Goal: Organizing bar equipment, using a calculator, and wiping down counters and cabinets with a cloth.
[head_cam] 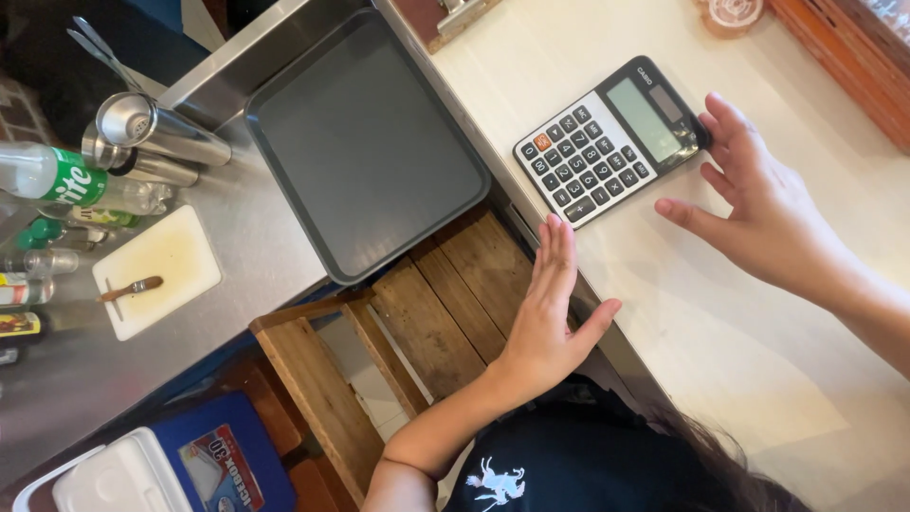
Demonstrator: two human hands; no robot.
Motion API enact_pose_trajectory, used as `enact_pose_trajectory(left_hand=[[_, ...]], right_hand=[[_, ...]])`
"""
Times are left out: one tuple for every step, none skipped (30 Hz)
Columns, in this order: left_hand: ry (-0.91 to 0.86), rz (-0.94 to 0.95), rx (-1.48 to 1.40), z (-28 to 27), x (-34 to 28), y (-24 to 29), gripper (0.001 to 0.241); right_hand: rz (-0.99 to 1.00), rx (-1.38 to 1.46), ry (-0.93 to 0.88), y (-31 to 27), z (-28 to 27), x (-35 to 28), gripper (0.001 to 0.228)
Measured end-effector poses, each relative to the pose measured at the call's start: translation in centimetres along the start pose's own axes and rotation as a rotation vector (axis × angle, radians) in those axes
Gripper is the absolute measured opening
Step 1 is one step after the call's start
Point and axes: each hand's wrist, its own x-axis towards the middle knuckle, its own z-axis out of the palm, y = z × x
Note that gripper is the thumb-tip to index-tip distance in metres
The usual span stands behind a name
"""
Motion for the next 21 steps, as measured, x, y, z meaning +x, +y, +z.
enact_pose_trajectory(left_hand=[[-0.003,-0.002,-0.001,0.0,-0.1,0.0,0.094],[-0.003,0.002,-0.003,0.1,-0.1,0.0,0.094],[-0.002,0.006,-0.005,0.1,-0.1,0.0,0.095],[-0.001,0.005,-0.005,0.1,-0.3,0.1,0.095],[0.006,0.006,-0.008,0.0,-0.4,0.3,0.095],[0.015,0.011,-0.009,0.0,-0.4,0.4,0.096],[0.016,0.014,-0.008,-0.2,-0.3,0.6,0.096],[0.028,0.021,-0.006,-0.4,-0.2,0.9,0.097],[0.039,0.028,-0.004,-0.6,-0.1,1.1,0.098],[0.039,0.032,-0.002,-0.9,0.4,1.3,0.098],[0.041,0.059,0.017,-1.2,1.0,1.5,0.097],[0.04,0.087,0.037,-1.5,1.6,1.6,0.096],[0.038,0.091,0.039,-1.8,2.8,1.6,0.096],[0.023,0.137,0.091,-2.2,3.9,1.6,0.088],[0.009,0.184,0.143,-2.4,5.1,1.6,0.08],[0.0,0.189,0.141,-2.6,6.9,1.4,0.08],[0.001,0.246,0.175,-2.8,8.7,1.1,0.067],[0.0,0.303,0.208,-2.9,10.6,0.9,0.054],[-0.009,0.31,0.205,-3.2,12.7,1.1,0.054],[-0.006,0.327,0.187,-3.6,14.8,1.3,0.045],[-0.002,0.343,0.169,-3.9,16.9,1.5,0.037]], right_hand=[[0.004,0.001,-0.001,0.0,0.0,-0.2,0.1],[0.0,0.002,0.001,0.0,0.0,-0.3,0.099],[-0.003,0.003,0.004,0.0,0.0,-0.3,0.099],[-0.004,0.004,0.003,0.1,0.0,-0.3,0.099],[-0.005,-0.001,0.004,0.1,0.0,-0.4,0.1],[-0.008,-0.006,0.008,0.1,-0.1,-0.3,0.101],[-0.011,-0.006,0.01,0.3,-0.2,-0.2,0.101],[-0.045,-0.049,0.02,0.5,-0.3,-0.1,0.101],[-0.078,-0.092,0.031,0.7,-0.4,-0.1,0.101],[-0.08,-0.092,0.034,0.3,-0.7,0.0,0.101],[-0.066,-0.089,0.046,0.0,-1.1,0.2,0.1],[-0.05,-0.085,0.058,-0.3,-1.4,0.3,0.099],[-0.05,-0.084,0.062,-0.4,-1.5,0.5,0.099],[-0.057,-0.121,0.066,-0.6,-1.7,0.7,0.099],[-0.063,-0.159,0.069,-0.8,-1.9,0.9,0.098],[-0.056,-0.159,0.077,-0.7,-2.1,1.2,0.098],[-0.069,-0.182,0.086,-0.6,-2.3,1.6,0.096],[-0.082,-0.205,0.096,-0.6,-2.6,2.1,0.094],[-0.074,-0.205,0.104,-0.5,-2.9,2.7,0.094],[-0.069,-0.195,0.109,-0.4,-3.2,3.4,0.091],[-0.064,-0.184,0.113,-0.3,-3.5,4.1,0.089]])
